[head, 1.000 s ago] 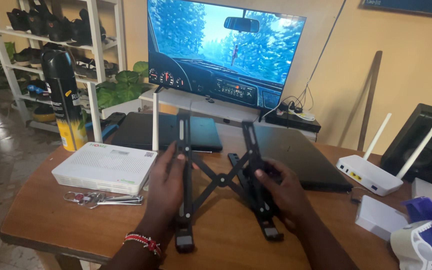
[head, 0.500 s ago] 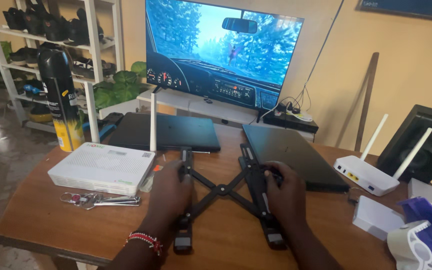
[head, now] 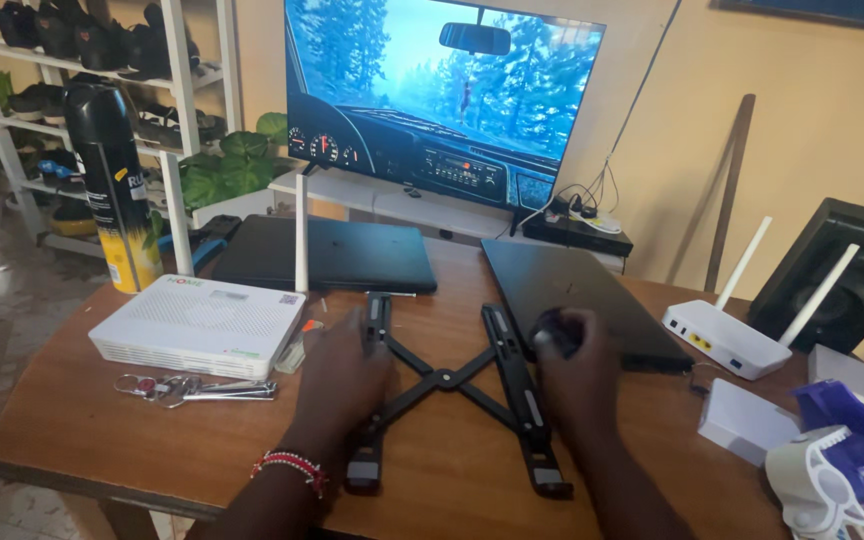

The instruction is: The person assembles a foldable X-frame laptop stand on a wooden desk, unfolding and adjusting its metal arms and tightening its parts by hand. They use a dark cloth to wipe the stand's surfaces and reposition the stand while working.

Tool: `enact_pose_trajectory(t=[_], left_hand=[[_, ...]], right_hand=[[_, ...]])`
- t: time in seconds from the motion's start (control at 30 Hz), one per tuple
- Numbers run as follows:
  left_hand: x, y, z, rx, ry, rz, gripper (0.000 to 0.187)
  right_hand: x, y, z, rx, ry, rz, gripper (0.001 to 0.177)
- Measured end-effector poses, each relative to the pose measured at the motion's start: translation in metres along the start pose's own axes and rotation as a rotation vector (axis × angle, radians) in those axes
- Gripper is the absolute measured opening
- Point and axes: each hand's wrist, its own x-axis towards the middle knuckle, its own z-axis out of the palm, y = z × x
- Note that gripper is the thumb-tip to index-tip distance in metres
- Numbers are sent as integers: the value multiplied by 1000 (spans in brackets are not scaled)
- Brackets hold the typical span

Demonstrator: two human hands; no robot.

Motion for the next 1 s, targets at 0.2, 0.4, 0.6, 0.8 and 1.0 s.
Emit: enact_pose_trajectory(t=[0.2, 0.4, 0.6, 0.8, 1.0], left_hand=[[-3, 9, -6, 45, 93, 16, 35], [-23, 20, -9, -242, 10, 84, 47], [-37, 40, -20, -159, -123, 35, 40], [-40, 49, -21, 136, -90, 208, 52], [-39, 45, -20, -39, -124, 35, 31]], right_hand=[[-4, -7, 12, -79, -139, -177, 52], [-24, -33, 23, 579, -356, 368, 54], [-30, -45, 20, 543, -438, 189, 44], [-41, -37, 16, 256, -362, -425, 31], [-46, -34, 4, 212, -775, -648, 43]])
